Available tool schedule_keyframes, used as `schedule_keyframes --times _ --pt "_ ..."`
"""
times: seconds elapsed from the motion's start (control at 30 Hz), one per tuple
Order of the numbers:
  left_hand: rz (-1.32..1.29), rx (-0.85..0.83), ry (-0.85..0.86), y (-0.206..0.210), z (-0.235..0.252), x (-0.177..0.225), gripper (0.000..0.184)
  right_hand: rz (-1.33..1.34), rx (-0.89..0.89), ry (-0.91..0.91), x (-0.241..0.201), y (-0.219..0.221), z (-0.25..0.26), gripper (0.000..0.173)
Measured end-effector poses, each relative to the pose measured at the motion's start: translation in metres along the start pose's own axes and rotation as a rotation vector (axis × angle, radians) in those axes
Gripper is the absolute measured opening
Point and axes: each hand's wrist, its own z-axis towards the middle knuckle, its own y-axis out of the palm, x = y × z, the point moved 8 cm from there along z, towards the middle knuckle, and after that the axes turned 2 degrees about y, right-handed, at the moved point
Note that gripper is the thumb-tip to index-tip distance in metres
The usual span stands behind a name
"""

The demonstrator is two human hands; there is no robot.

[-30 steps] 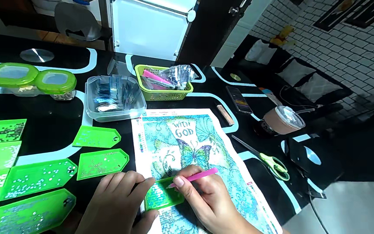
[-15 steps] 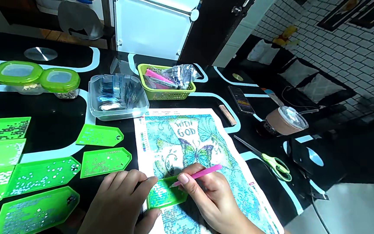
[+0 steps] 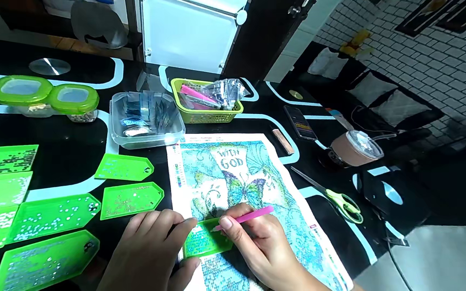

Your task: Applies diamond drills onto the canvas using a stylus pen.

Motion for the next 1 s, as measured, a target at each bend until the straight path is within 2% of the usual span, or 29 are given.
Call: schedule_keyframes --times 0.1,0.2,0.47,0.77,1.0 --pt "0.003 0.007 -0.003 0.000 0.000 0.000 0.044 -0.012 0.005 -0.009 -0.001 -0.002 0.000 0.028" --pt "0.009 0.010 -0.005 0.000 0.000 0.000 0.044 0.084 0.005 0.024 0.002 -0.004 0.001 0.027" --pt "-0.005 -0.007 -0.011 0.002 0.000 -0.004 0.048 0.519 0.055 0.332 0.017 -0.005 -0.022 0.019" --pt "0.003 0.011 -0.010 0.002 0.000 -0.005 0.047 0.276 0.022 0.124 0.006 0.003 -0.034 0.024" --pt "-0.009 0.007 -0.013 0.002 0.000 -0.005 0.048 0.215 -0.008 0.076 0.003 0.006 -0.033 0.025"
